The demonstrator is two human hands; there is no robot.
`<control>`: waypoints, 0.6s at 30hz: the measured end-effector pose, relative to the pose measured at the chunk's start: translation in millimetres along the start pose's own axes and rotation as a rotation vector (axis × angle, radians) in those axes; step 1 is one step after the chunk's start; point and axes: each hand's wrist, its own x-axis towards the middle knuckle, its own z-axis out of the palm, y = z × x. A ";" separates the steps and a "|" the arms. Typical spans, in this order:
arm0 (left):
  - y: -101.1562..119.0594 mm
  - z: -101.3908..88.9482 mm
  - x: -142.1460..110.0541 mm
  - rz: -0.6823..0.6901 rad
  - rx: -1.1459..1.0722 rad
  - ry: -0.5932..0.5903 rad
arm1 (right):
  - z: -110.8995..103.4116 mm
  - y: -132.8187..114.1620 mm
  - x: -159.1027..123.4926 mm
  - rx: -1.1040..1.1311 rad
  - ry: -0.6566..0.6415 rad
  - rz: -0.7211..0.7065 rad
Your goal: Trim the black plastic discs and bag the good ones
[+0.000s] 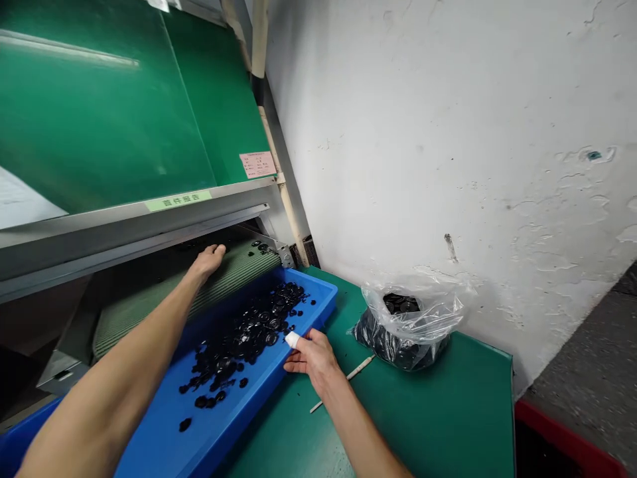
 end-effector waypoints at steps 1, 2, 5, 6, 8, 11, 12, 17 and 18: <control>8.5 13.0 11.8 -0.025 0.012 -0.017 | -0.2 -0.8 0.6 -0.004 0.002 0.001; 17.7 26.1 20.8 -0.036 0.021 -0.041 | -0.4 -1.8 1.1 -0.007 0.004 0.003; 44.9 57.8 30.8 0.002 0.040 -0.118 | 0.1 -4.5 2.2 -0.007 0.024 0.020; 52.0 63.7 28.9 0.031 0.043 -0.141 | 1.0 -4.9 2.4 0.000 0.030 0.029; 61.0 67.3 18.4 0.111 0.048 -0.187 | 3.7 -4.8 2.7 0.024 0.047 0.044; 62.2 56.5 -13.0 0.289 0.039 -0.301 | 8.4 -4.5 3.2 0.075 0.100 0.024; 59.8 50.4 -27.4 0.360 0.032 -0.356 | 9.3 -5.0 3.4 0.093 0.121 0.004; 27.0 5.2 -111.1 0.571 0.026 -0.514 | 5.1 -12.6 2.5 0.156 0.161 -0.078; 15.1 -8.9 -126.3 0.552 0.036 -0.488 | 3.9 -13.4 0.8 0.163 0.160 -0.085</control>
